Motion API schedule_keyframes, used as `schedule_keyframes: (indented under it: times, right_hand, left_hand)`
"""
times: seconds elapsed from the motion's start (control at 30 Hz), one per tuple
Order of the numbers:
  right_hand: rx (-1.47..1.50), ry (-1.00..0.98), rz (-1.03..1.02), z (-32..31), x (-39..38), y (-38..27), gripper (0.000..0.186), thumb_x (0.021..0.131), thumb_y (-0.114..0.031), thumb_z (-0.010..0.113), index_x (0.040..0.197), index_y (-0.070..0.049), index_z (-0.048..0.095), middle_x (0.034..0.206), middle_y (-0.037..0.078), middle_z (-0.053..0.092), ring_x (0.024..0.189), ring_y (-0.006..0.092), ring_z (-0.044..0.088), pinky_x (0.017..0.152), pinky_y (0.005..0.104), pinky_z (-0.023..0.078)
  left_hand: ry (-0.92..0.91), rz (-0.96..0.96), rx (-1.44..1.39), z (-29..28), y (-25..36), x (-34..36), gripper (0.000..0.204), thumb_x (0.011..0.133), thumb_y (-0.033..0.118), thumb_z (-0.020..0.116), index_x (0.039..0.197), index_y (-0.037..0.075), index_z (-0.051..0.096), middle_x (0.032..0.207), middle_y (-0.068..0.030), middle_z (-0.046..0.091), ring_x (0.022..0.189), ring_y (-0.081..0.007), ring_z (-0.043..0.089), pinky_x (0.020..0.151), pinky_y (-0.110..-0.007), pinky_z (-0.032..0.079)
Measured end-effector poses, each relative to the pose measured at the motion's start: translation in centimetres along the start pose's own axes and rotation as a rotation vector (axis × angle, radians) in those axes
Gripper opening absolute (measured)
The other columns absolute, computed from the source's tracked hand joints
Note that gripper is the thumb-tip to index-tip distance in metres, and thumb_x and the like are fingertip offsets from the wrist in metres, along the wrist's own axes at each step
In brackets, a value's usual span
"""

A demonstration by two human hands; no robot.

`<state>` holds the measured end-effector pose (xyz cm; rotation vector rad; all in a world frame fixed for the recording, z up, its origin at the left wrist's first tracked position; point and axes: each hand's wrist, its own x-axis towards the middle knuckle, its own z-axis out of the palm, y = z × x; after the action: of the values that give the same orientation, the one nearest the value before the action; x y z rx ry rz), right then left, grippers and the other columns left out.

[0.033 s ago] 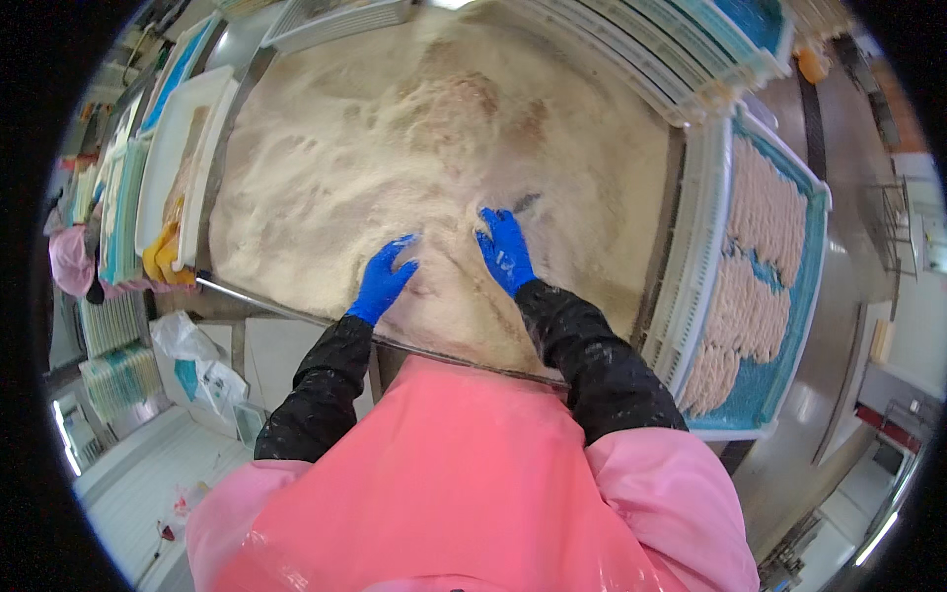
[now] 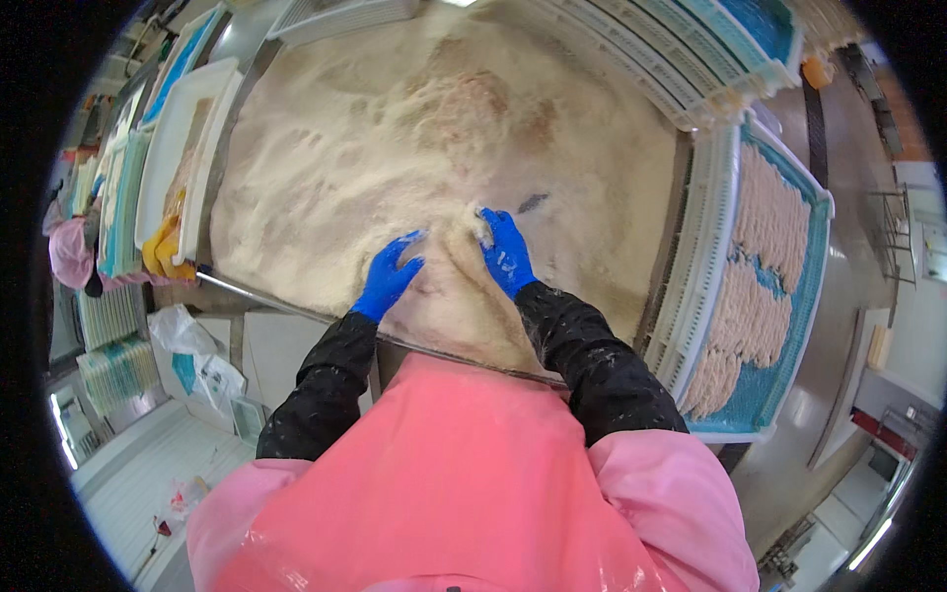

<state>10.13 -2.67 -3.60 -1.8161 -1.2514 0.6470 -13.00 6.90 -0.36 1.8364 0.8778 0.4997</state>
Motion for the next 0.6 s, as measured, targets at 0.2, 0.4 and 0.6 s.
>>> schedule_keyframes:
  times: [0.2,0.4,0.6]
  right_hand:
    - [-0.622,0.194,-0.243,-0.2,9.3,-6.5,0.029,0.075,-0.024,0.065,0.100,-0.011,0.063,0.101,0.015,0.056,0.095,0.0326,0.054,0.077,0.0429,0.042]
    - [-0.756,0.115,-0.266,-0.6,11.4,-5.4,0.024,0.068,-0.033,0.067,0.081,-0.013,0.065,0.098,0.010,0.057,0.093,0.0278,0.051,0.077,0.0434,0.037]
    - [0.013,0.061,0.139,-0.9,10.1,-3.9,0.029,0.080,-0.028,0.069,0.090,-0.001,0.064,0.079,0.008,0.063,0.072,0.0195,0.060,0.066,0.0321,0.047]
  left_hand:
    - [0.007,-0.047,-0.086,0.2,-0.2,0.7,0.038,0.083,0.021,0.063,0.119,0.009,0.060,0.120,-0.0125,0.060,0.113,-0.0269,0.056,0.097,-0.034,0.042]
    - [-0.004,-0.027,-0.102,-0.5,0.0,1.0,0.038,0.083,0.023,0.063,0.118,0.010,0.060,0.118,-0.0126,0.060,0.112,-0.0276,0.056,0.096,-0.035,0.042]
    - [-0.003,-0.019,-0.043,-0.4,-0.2,1.0,0.038,0.083,0.023,0.062,0.119,0.011,0.060,0.120,-0.0128,0.059,0.112,-0.0282,0.056,0.096,-0.036,0.043]
